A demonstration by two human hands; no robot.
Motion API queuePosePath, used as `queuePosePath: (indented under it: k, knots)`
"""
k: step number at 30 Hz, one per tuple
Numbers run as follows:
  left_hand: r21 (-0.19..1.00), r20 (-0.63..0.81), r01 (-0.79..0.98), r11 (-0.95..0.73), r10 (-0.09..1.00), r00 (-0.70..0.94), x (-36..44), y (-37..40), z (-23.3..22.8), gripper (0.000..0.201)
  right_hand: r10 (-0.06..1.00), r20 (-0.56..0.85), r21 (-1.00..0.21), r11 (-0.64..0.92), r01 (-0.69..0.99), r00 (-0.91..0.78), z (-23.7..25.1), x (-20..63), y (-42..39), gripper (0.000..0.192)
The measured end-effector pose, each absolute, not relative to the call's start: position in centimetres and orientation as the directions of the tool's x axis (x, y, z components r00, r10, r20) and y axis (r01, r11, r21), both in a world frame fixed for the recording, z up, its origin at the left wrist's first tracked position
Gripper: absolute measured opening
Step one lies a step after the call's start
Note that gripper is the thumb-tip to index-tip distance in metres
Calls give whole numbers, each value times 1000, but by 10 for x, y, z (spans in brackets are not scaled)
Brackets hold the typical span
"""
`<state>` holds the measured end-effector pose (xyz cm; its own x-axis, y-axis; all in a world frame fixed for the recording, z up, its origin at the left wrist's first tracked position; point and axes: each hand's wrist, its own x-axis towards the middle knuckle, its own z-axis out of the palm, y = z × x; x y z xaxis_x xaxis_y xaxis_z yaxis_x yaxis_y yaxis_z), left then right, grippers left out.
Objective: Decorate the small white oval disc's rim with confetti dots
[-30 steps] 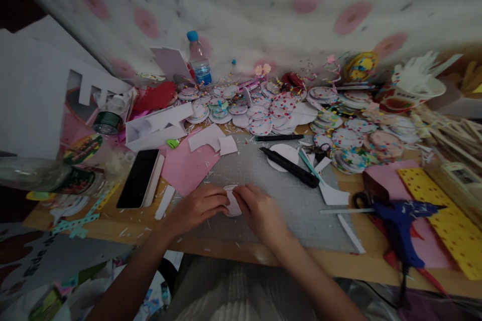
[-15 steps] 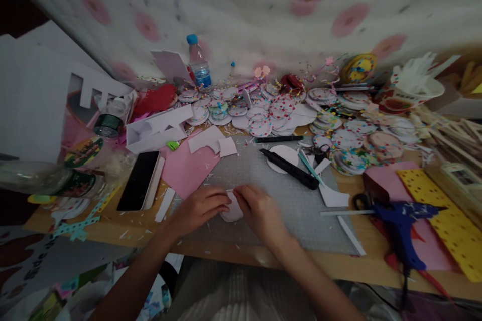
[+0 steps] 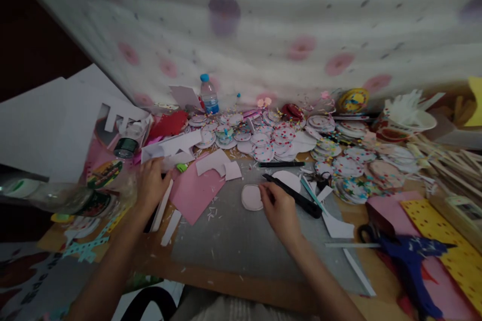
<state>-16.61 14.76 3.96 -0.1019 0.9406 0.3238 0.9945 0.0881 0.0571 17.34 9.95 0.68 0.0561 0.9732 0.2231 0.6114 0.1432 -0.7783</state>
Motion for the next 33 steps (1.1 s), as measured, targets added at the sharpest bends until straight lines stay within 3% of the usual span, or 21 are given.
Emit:
queuePosePath:
  k: [7,17,21,25,30,33]
  knots:
    - [21,148,999,-34,989,30,-194,187,41,26,910,406,-686,238,688,89,21,194,85,27]
    - [266,57,963,-32,998,18,-216,225,92,43,862,461,-646,163,746,211,37,248,23,18]
    - [354,-1,935,-36,999,39,-221,222,110,49,863,415,-618,33,785,290,43,279,8,18]
    - [362,27,931,-48,999,41,-222,213,117,53,920,342,-520,14,854,193,39,312,21,18]
    - [261,165,961,-88,985,46,-208,185,119,48,986,158,-382,117,917,-59,9,329,75,25]
    - [149,209,973,-174,968,141,-194,158,120,35,989,81,-294,139,946,-120,-13,325,108,23]
